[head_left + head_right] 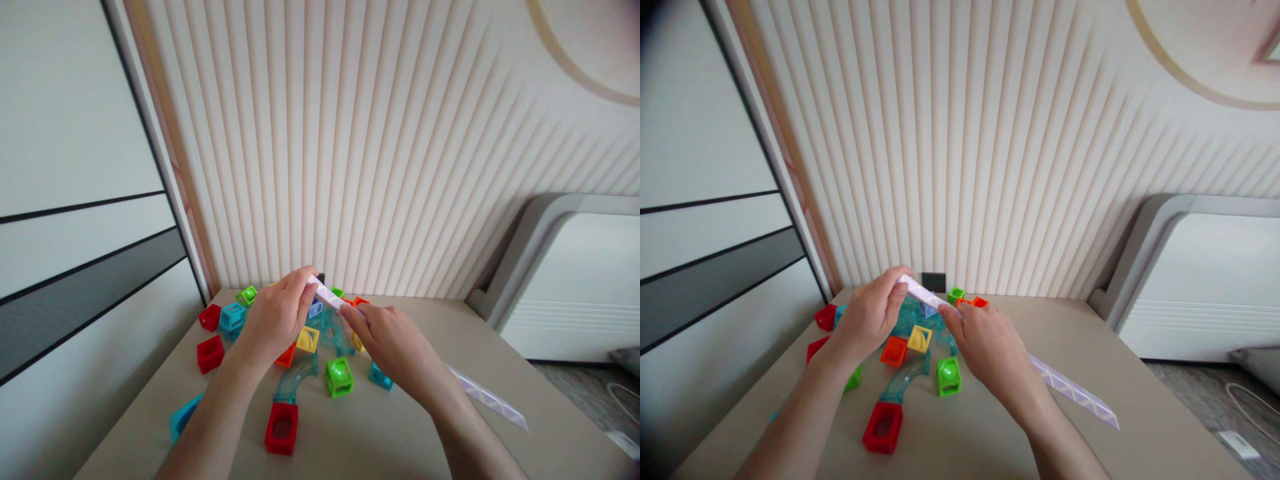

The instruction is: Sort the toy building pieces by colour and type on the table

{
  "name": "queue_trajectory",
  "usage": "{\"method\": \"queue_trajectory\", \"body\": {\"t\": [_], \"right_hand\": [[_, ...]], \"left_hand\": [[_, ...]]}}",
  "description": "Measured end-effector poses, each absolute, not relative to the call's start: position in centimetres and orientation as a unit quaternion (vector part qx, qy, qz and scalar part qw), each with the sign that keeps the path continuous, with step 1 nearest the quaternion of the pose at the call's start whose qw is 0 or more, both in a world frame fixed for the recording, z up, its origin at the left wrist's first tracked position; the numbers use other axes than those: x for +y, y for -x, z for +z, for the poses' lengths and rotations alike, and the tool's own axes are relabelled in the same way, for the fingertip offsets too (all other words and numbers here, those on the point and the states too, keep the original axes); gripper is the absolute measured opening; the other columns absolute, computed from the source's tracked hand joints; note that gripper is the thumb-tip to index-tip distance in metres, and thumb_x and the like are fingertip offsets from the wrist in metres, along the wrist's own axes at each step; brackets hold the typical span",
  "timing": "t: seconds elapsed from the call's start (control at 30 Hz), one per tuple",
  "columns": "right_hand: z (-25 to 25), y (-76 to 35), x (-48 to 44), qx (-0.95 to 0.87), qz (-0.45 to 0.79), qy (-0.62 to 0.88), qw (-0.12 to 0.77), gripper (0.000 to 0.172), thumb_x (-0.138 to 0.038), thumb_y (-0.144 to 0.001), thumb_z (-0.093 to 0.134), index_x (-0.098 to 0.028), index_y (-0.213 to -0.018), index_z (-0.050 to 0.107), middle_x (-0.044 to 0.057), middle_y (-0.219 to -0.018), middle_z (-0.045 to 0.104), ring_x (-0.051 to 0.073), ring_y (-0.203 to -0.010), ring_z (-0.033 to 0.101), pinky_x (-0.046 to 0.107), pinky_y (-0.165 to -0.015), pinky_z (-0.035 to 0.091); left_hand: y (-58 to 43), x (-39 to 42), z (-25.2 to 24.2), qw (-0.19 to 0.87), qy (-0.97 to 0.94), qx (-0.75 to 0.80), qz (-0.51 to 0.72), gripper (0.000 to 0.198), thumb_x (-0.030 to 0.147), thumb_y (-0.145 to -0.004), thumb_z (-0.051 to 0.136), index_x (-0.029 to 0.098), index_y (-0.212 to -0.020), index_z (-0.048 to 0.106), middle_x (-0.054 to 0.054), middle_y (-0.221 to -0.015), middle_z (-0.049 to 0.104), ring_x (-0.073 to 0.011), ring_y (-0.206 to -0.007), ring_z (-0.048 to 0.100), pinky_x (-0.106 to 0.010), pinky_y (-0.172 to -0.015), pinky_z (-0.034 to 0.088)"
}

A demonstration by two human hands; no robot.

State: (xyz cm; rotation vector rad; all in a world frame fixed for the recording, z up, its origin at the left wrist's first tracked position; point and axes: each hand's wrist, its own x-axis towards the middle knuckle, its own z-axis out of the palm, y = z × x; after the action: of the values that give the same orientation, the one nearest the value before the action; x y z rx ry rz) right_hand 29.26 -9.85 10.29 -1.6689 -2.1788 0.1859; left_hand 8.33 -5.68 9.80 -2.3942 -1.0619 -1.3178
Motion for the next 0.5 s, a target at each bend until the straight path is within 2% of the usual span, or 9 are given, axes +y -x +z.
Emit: {"method": "queue_trajectory", "body": {"t": [0.07, 0.17, 0.33, 0.4, 0.5], "right_hand": [[10.0, -29.2, -9.2, -0.777, 0.095, 0.584, 0.215, 0.054, -0.051, -0.105, 0.03, -0.019, -0.075, 0.062, 0.003, -0.067, 0.064, 0.015, -0.059, 0.058, 0.025, -0.056, 0.031], [9.4, -29.3, -8.4, -0.779, 0.194, 0.518, 0.296, 0.052, -0.055, -0.103, 0.033, -0.018, -0.08, 0.061, 0.001, -0.067, 0.059, 0.013, -0.061, 0.054, 0.022, -0.056, 0.035], [9.1, -29.6, -8.5, -0.74, 0.398, 0.399, 0.367, 0.047, -0.058, -0.101, 0.038, -0.019, -0.116, 0.059, -0.004, -0.072, 0.058, 0.008, -0.048, 0.042, 0.019, -0.046, 0.035], [9.3, -29.6, -8.6, -0.733, 0.39, 0.396, 0.391, 0.046, -0.058, -0.099, 0.043, -0.018, -0.116, 0.061, -0.002, -0.076, 0.061, 0.009, -0.054, 0.048, 0.019, -0.05, 0.039], [9.7, -29.7, -8.9, -0.747, 0.303, 0.418, 0.419, 0.045, -0.057, -0.097, 0.05, -0.016, -0.103, 0.068, 0.002, -0.084, 0.066, 0.014, -0.073, 0.058, 0.021, -0.063, 0.044]], "left_hand": [[-8.6, -5.8, 9.9, 0.099, 0.809, -0.37, -0.445, 0.024, 0.03, -0.104, 0.034, 0.02, -0.113, 0.055, -0.004, -0.088, 0.071, -0.0173, -0.073, 0.07, -0.024, -0.06, 0.049], [-8.6, -6.0, 9.7, 0.128, 0.812, -0.308, -0.479, 0.023, 0.031, -0.104, 0.037, 0.02, -0.116, 0.053, -0.005, -0.092, 0.07, -0.0172, -0.076, 0.068, -0.025, -0.064, 0.05], [-8.8, -5.9, 9.3, 0.115, 0.799, -0.182, -0.562, 0.028, 0.035, -0.104, 0.037, 0.019, -0.122, 0.051, -0.007, -0.094, 0.069, -0.0171, -0.082, 0.066, -0.027, -0.072, 0.053], [-9.0, -6.0, 9.2, 0.096, 0.798, -0.178, -0.569, 0.028, 0.034, -0.104, 0.037, 0.018, -0.122, 0.051, -0.007, -0.095, 0.068, -0.0167, -0.083, 0.066, -0.026, -0.072, 0.053], [-9.2, -6.3, 9.3, 0.062, 0.796, -0.212, -0.564, 0.025, 0.033, -0.104, 0.038, 0.019, -0.12, 0.051, -0.006, -0.096, 0.068, -0.0157, -0.082, 0.068, -0.025, -0.071, 0.053]]}}
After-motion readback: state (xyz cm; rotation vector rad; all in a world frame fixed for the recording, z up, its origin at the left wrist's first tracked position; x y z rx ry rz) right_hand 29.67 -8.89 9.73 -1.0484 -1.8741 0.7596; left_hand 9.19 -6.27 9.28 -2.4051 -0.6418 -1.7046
